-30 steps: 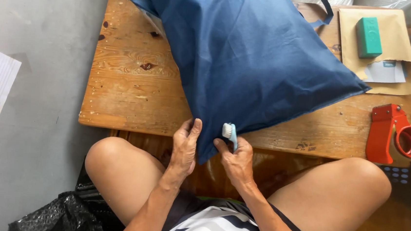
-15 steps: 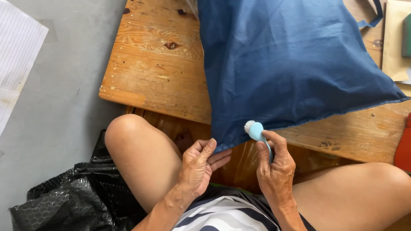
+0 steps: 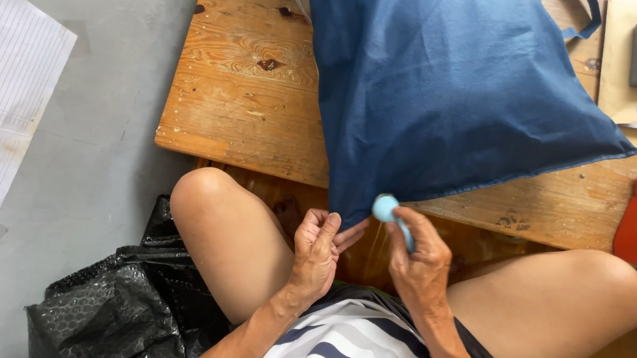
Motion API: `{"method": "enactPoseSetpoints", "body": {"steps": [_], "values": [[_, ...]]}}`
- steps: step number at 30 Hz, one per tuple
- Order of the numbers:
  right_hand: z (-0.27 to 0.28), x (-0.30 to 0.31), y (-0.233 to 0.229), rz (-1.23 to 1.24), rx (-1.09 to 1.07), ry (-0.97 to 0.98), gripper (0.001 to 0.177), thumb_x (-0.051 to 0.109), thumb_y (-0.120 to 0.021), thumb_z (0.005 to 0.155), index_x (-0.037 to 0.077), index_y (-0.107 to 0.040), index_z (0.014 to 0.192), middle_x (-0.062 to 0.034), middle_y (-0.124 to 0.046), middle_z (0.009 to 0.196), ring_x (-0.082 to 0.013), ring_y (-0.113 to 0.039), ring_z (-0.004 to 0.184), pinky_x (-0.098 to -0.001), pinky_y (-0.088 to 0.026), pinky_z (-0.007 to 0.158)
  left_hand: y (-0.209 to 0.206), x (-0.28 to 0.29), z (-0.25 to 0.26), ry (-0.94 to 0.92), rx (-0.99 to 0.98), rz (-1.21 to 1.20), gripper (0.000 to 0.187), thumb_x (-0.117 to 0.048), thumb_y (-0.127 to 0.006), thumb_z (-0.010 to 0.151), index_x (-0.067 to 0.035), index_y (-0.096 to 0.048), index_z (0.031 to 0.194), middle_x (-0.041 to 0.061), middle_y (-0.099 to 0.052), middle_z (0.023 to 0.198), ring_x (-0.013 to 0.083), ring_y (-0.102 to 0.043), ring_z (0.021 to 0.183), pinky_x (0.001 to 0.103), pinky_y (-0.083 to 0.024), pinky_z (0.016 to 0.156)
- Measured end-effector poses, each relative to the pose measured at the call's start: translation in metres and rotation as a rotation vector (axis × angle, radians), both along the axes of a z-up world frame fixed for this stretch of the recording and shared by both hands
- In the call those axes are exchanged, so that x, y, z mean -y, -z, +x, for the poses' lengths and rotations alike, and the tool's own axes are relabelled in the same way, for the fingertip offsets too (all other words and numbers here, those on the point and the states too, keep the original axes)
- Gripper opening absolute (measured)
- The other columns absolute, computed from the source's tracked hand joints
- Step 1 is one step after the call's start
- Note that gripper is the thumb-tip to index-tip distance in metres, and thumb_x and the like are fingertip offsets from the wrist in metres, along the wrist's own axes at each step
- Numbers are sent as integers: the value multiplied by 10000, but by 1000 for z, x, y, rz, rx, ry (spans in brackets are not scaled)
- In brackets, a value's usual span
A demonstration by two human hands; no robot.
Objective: The person scrubs the seams and surface of a blue tote bag with a green sponge, then uses a small brush to clean the bottom corners and handle attachments. The bag remains on the wooden table throughout.
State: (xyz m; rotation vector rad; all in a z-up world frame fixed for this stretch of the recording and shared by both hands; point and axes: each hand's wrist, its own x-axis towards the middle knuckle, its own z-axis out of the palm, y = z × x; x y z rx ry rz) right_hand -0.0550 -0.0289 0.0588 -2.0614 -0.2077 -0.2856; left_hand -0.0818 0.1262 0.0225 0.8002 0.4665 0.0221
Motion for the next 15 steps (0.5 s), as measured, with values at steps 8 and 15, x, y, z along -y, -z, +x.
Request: {"method": "enactPoseSetpoints", "body": {"steps": [8, 15], "values": [[-7, -3, 5, 20, 32, -108, 217, 66, -691, 961, 53, -675, 1177, -108, -736, 1003, -198, -703, 811, -307, -583, 724, -3, -9, 1, 5, -20, -22, 202, -208, -611, 1009, -97, -461, 931, 60, -569, 848, 322, -659, 886, 420, -540, 839], [-3, 41, 0, -3, -21, 220, 198, 103, -670, 1035, 108, -658, 1232, -28, -701, 1064, -134, -594, 802, -272, -516, 719, -8, 6, 3, -79, 0, -232, 270, -330, -706, 919, -150, -505, 922, 94, -699, 1161, 406, -692, 1139, 650, -477, 1093]]}}
